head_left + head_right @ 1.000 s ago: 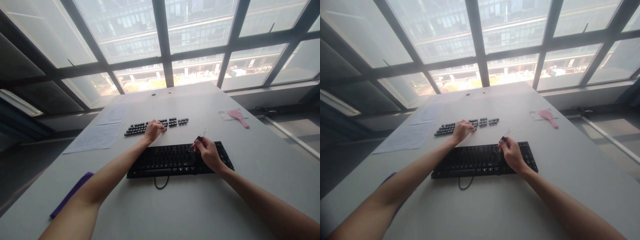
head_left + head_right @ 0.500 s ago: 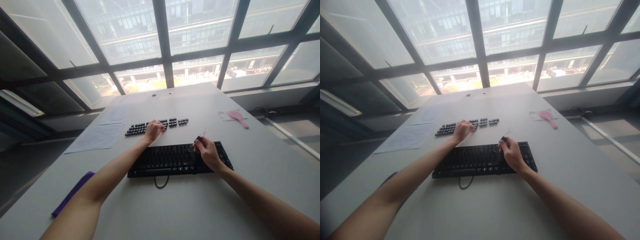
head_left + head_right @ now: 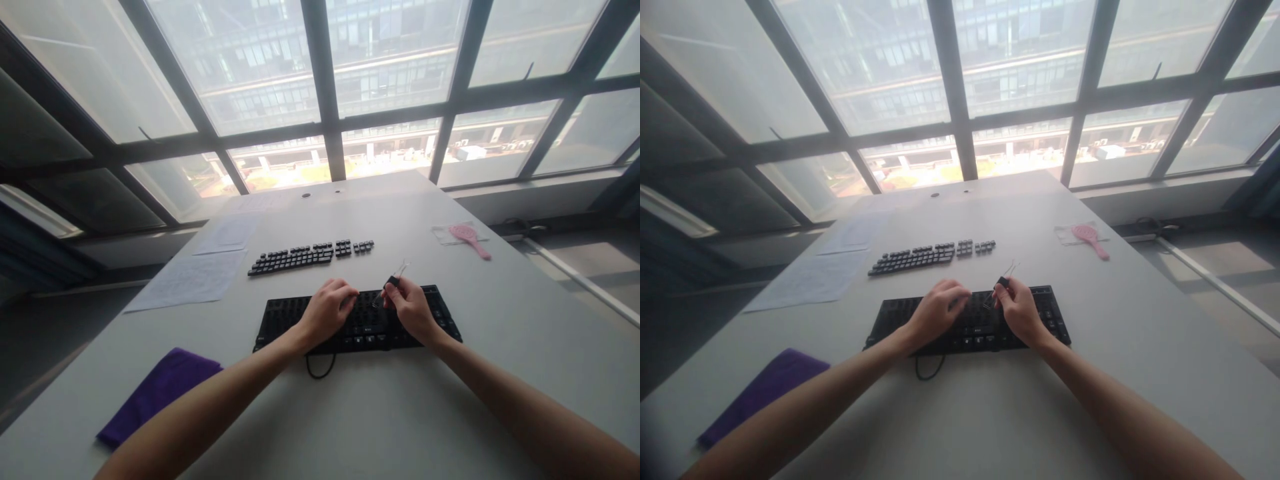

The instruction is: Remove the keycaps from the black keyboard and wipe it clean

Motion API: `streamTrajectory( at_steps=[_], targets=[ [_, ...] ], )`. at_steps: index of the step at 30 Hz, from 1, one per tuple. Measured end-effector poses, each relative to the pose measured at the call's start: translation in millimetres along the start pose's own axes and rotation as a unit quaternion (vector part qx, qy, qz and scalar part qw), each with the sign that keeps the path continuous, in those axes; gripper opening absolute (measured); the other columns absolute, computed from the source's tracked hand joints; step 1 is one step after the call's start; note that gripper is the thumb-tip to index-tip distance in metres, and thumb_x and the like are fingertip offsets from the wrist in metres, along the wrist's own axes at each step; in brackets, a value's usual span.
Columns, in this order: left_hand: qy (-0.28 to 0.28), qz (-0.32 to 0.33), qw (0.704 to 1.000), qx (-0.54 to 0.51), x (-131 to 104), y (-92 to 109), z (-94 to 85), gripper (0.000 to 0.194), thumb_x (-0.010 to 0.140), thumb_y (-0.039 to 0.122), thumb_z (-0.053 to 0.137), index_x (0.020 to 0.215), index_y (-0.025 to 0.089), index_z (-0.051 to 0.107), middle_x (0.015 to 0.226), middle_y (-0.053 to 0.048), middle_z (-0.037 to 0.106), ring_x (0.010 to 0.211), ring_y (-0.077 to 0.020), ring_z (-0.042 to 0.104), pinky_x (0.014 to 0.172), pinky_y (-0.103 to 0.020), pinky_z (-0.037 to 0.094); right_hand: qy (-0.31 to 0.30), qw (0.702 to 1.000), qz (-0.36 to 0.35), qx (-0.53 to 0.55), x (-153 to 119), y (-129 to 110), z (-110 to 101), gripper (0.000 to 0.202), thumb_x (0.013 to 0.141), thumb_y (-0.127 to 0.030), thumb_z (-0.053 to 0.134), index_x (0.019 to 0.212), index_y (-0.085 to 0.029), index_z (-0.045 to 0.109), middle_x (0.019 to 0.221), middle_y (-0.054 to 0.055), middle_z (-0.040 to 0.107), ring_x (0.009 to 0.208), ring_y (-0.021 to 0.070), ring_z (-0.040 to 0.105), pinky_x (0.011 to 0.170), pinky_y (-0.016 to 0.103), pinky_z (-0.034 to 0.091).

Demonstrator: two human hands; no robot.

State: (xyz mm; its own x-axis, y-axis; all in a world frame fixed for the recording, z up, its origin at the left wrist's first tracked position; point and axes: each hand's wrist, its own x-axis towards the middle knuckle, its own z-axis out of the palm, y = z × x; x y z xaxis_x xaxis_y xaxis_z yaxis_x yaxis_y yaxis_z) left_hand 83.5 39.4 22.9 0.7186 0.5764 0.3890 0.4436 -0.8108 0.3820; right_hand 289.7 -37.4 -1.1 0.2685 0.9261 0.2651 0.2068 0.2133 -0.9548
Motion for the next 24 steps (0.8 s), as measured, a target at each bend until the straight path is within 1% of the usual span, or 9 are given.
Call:
streamTrajectory(
  at_steps=[2, 5, 9, 13, 18, 21, 24],
  targets=[
    [-0.019, -0.006, 1.000, -0.014, -15, 16, 8.8, 0.015, 0.094, 0.019, 0.054, 0.103, 0.020, 0.067, 0.097, -0.006, 0.063, 0.096, -0.0207, 0.057, 0.088, -0.034, 0.048, -0.002, 1.000, 0.001, -0.005, -1, -1, 0, 0.031, 0.095, -0.043, 0.054, 0.075, -0.019, 0.061, 0.061, 0.001, 0.061, 0.058, 0.0170, 0.057, 0.059, 0.030, 0.043],
    [-0.028, -0.023, 0.999, -0.001, -29, 25, 14.1, 0.017, 0.094, 0.017, 0.052, 0.106, 0.019, 0.065, 0.098, -0.007, 0.060, 0.096, -0.0215, 0.055, 0.088, -0.036, 0.049, -0.014, 1.000, 0.005, -0.005, -5, -3, 3, 0.031, 0.095, -0.042, 0.054, 0.076, -0.020, 0.061, 0.062, 0.001, 0.061, 0.058, 0.0174, 0.057, 0.060, 0.030, 0.043],
    [-0.042, -0.036, 0.998, 0.021, -45, 27, 8.5, 0.021, 0.095, 0.015, 0.049, 0.111, 0.019, 0.062, 0.099, -0.008, 0.059, 0.096, -0.0222, 0.055, 0.089, -0.039, 0.049, -0.029, 0.999, 0.022, 0.003, -15, -8, 11, 0.030, 0.095, -0.042, 0.054, 0.076, -0.020, 0.061, 0.063, 0.001, 0.062, 0.061, 0.0180, 0.058, 0.062, 0.030, 0.045],
    [-0.051, -0.036, 0.997, 0.038, -60, 30, 0.8, 0.021, 0.096, 0.016, 0.047, 0.112, 0.020, 0.061, 0.100, -0.008, 0.059, 0.095, -0.0228, 0.055, 0.088, -0.040, 0.050, -0.040, 0.998, 0.041, 0.011, -24, -14, 20, 0.029, 0.096, -0.042, 0.054, 0.077, -0.020, 0.061, 0.063, 0.001, 0.061, 0.060, 0.0175, 0.058, 0.061, 0.030, 0.045],
    [-0.058, -0.035, 0.997, 0.032, -66, 30, -2.6, 0.021, 0.097, 0.017, 0.046, 0.111, 0.021, 0.061, 0.101, -0.008, 0.060, 0.094, -0.0228, 0.055, 0.085, -0.039, 0.049, -0.035, 0.997, 0.062, 0.023, -28, -15, 23, 0.029, 0.095, -0.042, 0.055, 0.078, -0.020, 0.062, 0.064, 0.002, 0.062, 0.060, 0.0171, 0.058, 0.059, 0.029, 0.045],
    [-0.061, -0.035, 0.997, 0.015, -65, 30, -4.9, 0.021, 0.097, 0.017, 0.046, 0.112, 0.021, 0.061, 0.102, -0.008, 0.061, 0.094, -0.0225, 0.055, 0.086, -0.039, 0.049, -0.028, 0.996, 0.077, 0.028, -27, -13, 22, 0.030, 0.094, -0.045, 0.056, 0.080, -0.020, 0.062, 0.070, 0.004, 0.065, 0.061, 0.0178, 0.059, 0.059, 0.029, 0.046],
    [-0.081, 0.004, 0.997, -0.001, -65, 31, -7.9, 0.017, 0.097, 0.021, 0.050, 0.109, 0.022, 0.062, 0.100, -0.008, 0.063, 0.092, -0.0219, 0.055, 0.085, -0.039, 0.049, -0.020, 0.995, 0.090, 0.033, -25, -13, 20, 0.031, 0.093, -0.047, 0.057, 0.081, -0.020, 0.063, 0.074, 0.005, 0.067, 0.061, 0.0180, 0.060, 0.058, 0.030, 0.047]
  ],
)
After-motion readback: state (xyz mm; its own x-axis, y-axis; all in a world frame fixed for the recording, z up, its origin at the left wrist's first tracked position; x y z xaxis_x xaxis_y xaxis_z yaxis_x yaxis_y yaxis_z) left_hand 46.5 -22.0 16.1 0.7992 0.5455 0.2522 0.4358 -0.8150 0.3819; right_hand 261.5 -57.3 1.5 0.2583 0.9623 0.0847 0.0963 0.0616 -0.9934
